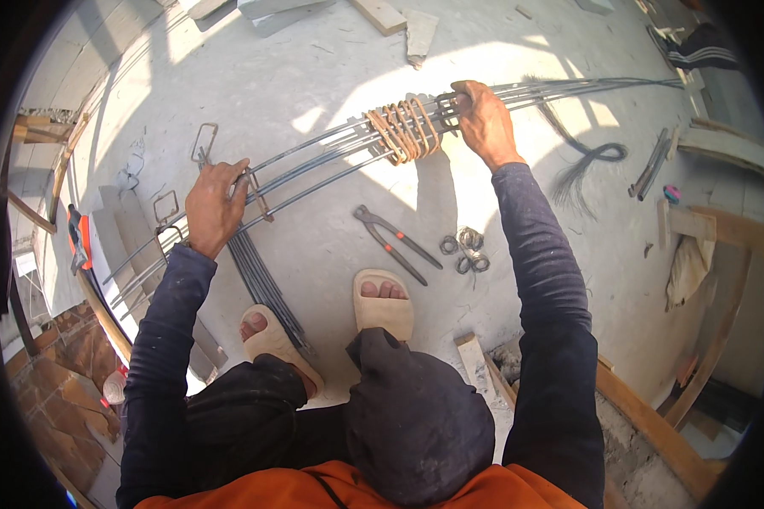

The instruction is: The person assembles a rebar cage by placing metal squares onto long metal rods and securing them by hand and with pliers.

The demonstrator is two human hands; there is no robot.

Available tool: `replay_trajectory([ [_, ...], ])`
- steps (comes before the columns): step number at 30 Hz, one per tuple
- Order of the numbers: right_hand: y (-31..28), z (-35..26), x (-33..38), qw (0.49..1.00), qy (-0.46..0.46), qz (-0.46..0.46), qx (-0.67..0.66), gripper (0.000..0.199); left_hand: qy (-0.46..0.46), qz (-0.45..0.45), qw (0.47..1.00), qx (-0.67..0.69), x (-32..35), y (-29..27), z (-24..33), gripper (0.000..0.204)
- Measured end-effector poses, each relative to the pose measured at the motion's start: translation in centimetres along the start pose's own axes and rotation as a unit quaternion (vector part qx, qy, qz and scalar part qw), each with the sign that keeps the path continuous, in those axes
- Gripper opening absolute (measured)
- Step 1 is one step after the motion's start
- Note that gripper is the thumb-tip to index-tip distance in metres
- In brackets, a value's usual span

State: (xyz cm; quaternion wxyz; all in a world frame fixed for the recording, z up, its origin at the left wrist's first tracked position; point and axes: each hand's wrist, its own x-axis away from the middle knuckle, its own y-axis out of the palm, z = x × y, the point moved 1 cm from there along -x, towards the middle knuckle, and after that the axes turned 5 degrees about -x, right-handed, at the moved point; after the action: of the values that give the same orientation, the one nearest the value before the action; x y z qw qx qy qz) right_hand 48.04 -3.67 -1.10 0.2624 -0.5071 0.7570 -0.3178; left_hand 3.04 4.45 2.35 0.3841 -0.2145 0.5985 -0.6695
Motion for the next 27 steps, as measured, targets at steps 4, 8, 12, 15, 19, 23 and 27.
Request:
replay_trajectory([
  [4, 0.6, 0.6, -1.7, 0.996, -0.014, 0.001, 0.083, 0.024, 0.003, -0.005, 1.000, -0.015, 0.0, 0.0, 0.0, 0.033],
  [8, 2.0, 0.3, -2.6, 0.972, -0.113, -0.090, 0.185, 0.025, 0.008, -0.005, 1.000, -0.015, 0.0, -0.1, 0.1, 0.034],
  [12, 1.6, 0.2, -5.3, 0.980, -0.060, -0.102, 0.160, 0.025, 0.013, -0.005, 1.000, -0.014, 0.1, -0.2, 0.1, 0.034],
  [15, 1.9, -0.2, -7.7, 0.957, -0.039, -0.169, 0.233, 0.021, 0.023, 0.005, 1.000, -0.002, 0.1, -0.3, 0.2, 0.034],
  [19, 3.4, -0.7, -10.4, 0.938, -0.030, -0.198, 0.284, 0.024, 0.022, -0.006, 1.000, -0.005, 0.1, -0.4, 0.1, 0.034],
  [23, 5.2, 0.0, -11.2, 0.944, -0.017, -0.214, 0.250, 0.032, 0.032, 0.003, 0.999, -0.002, 0.0, -0.4, 0.1, 0.034],
  [27, 5.4, 0.1, -10.7, 0.968, -0.019, -0.153, 0.199, 0.035, 0.031, 0.004, 0.999, 0.012, 0.0, -0.4, 0.0, 0.035],
])
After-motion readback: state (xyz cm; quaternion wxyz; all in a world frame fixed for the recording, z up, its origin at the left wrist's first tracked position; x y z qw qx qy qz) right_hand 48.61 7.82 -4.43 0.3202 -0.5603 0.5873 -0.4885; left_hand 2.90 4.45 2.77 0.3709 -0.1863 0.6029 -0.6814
